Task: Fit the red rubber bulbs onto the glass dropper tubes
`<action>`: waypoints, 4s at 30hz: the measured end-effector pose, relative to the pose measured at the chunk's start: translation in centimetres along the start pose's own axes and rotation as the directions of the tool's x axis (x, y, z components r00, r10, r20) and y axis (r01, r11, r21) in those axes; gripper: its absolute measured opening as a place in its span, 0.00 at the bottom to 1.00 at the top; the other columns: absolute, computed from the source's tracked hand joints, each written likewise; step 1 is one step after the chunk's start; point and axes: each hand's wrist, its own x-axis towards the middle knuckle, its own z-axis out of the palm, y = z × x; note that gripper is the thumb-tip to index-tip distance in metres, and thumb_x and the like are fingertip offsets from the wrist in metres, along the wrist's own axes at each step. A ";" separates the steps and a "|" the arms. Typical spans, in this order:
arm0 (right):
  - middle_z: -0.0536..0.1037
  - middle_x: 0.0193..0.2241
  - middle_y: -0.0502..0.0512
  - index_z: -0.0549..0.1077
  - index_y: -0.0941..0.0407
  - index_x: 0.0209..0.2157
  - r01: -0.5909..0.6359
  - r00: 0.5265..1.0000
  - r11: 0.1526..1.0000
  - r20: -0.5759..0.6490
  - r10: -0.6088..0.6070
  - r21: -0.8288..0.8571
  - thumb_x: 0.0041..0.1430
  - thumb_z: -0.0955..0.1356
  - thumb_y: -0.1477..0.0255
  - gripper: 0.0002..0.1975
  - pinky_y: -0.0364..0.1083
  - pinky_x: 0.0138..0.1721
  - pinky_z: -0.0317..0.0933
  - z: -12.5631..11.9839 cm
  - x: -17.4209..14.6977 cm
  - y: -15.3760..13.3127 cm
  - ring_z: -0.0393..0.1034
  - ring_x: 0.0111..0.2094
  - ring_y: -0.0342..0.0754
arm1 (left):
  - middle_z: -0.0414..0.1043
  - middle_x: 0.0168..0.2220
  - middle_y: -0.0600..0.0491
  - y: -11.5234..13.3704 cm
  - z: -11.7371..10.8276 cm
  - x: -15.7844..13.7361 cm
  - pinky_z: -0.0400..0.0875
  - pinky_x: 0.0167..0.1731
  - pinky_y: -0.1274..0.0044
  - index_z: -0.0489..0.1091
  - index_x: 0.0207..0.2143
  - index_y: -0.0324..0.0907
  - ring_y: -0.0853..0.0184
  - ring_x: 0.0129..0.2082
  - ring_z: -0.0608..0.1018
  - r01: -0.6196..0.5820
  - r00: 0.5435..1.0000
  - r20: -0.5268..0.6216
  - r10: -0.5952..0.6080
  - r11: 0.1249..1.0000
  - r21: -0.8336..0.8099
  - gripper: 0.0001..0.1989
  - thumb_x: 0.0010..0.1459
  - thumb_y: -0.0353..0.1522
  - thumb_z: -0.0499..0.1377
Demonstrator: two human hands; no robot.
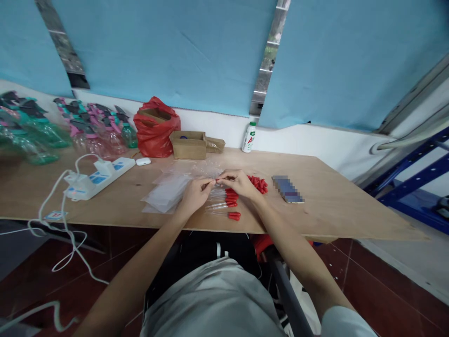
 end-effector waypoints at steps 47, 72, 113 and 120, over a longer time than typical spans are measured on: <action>0.80 0.36 0.58 0.86 0.54 0.37 0.161 0.987 0.961 0.046 -0.155 -0.226 0.67 0.73 0.51 0.21 0.50 0.39 0.67 0.0 0.3 -0.4 0.74 0.35 0.51 | 0.86 0.37 0.50 -0.9 0.5 -0.3 0.74 0.37 0.69 0.85 0.43 0.47 0.59 0.34 0.83 0.145 0.988 -0.045 -0.147 0.989 -0.040 0.11 0.66 0.38 0.64; 0.82 0.28 0.52 0.85 0.56 0.39 -0.088 0.996 0.993 -0.006 0.088 0.084 0.58 0.79 0.57 0.16 0.47 0.36 0.70 -0.6 0.1 -1.3 0.75 0.30 0.47 | 0.81 0.37 0.52 2.0 -0.4 -0.4 0.68 0.39 0.71 0.77 0.40 0.45 0.62 0.35 0.78 0.003 1.000 -0.028 0.000 0.993 0.121 0.08 0.71 0.35 0.59; 0.81 0.26 0.51 0.78 0.56 0.40 -0.090 0.992 0.983 -0.068 0.102 0.162 0.62 0.76 0.51 0.21 0.46 0.35 0.72 -0.2 0.3 -1.2 0.75 0.27 0.46 | 0.84 0.45 0.48 0.1 0.4 0.2 0.76 0.47 0.69 0.81 0.49 0.43 0.59 0.44 0.82 0.133 0.989 -0.006 -0.146 0.918 -0.374 0.17 0.68 0.44 0.62; 0.83 0.30 0.52 0.75 0.54 0.41 -0.141 0.985 0.974 -0.072 0.156 0.180 0.61 0.76 0.48 0.23 0.45 0.30 0.73 0.8 0.3 -0.8 0.77 0.27 0.46 | 0.84 0.42 0.49 1.0 -0.1 0.3 0.75 0.50 0.68 0.83 0.45 0.42 0.57 0.46 0.81 0.172 0.980 -0.008 -0.200 0.862 -0.476 0.16 0.65 0.44 0.65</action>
